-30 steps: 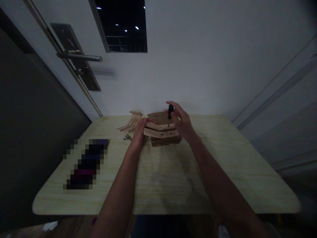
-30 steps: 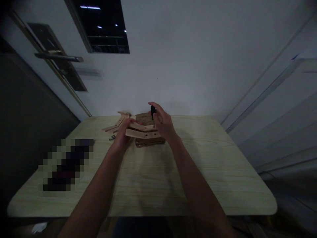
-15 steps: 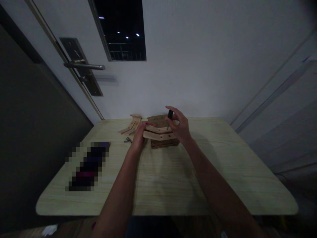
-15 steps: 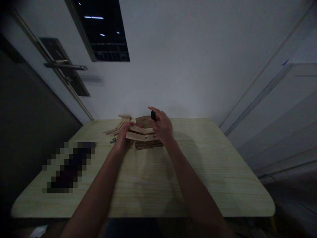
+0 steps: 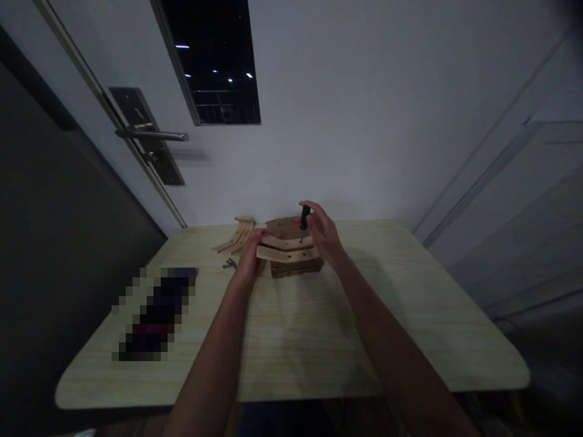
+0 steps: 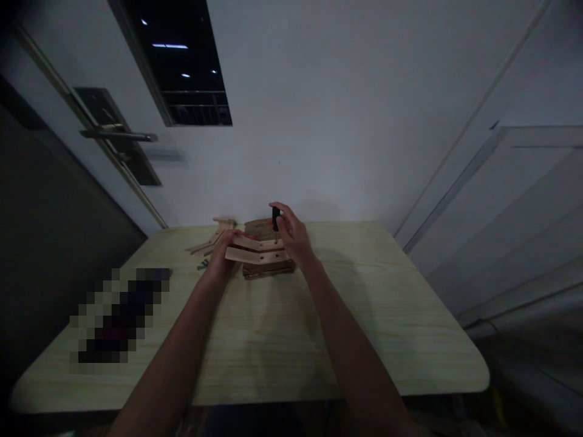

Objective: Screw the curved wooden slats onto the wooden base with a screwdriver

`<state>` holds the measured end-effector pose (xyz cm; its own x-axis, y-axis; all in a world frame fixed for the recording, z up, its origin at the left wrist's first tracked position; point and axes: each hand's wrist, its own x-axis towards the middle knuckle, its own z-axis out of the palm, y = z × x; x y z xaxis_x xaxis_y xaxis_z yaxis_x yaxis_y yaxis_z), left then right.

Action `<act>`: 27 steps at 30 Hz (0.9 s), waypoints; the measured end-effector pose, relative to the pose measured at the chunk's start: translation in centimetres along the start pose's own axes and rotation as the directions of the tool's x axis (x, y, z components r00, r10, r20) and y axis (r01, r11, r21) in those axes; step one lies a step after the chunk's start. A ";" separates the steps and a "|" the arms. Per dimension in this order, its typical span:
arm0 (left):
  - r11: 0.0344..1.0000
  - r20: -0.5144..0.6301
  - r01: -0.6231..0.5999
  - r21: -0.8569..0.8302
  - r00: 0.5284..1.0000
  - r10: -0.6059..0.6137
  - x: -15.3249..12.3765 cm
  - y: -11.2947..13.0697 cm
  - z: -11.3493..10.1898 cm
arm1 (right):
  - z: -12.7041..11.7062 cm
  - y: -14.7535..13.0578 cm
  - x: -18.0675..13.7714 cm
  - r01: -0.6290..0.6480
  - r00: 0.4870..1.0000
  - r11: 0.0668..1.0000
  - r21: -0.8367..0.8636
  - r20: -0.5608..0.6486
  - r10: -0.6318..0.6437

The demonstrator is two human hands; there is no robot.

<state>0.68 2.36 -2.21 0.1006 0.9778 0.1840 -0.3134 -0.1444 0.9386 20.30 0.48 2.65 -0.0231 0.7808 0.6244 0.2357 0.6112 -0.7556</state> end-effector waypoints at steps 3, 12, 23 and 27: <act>1.000 0.008 0.001 -0.031 1.000 -0.001 0.0 0.2 0.1 | 0.3 0.1 -0.1 -0.021 1.000 0.999 0.028 -0.015 0.022; 0.989 0.017 0.075 -0.130 0.997 -0.074 0.6 -0.1 0.3 | 0.5 0.1 0.1 -0.099 0.993 0.989 0.112 -0.047 0.105; 0.983 0.039 0.156 -0.101 0.987 -0.153 0.1 0.4 -0.2 | 0.9 -0.1 -0.3 -0.133 0.984 0.988 0.080 -0.112 0.141; 0.994 0.006 0.088 -0.057 0.996 -0.088 -0.2 0.2 -0.7 | 0.5 -0.8 -0.9 -0.132 0.988 0.989 0.068 -0.067 0.137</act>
<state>-0.03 2.27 -2.21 0.1334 0.9858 0.1025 -0.3567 -0.0487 0.9330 19.68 -0.66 2.54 0.0741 0.8467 0.5268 0.1705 0.5098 -0.8433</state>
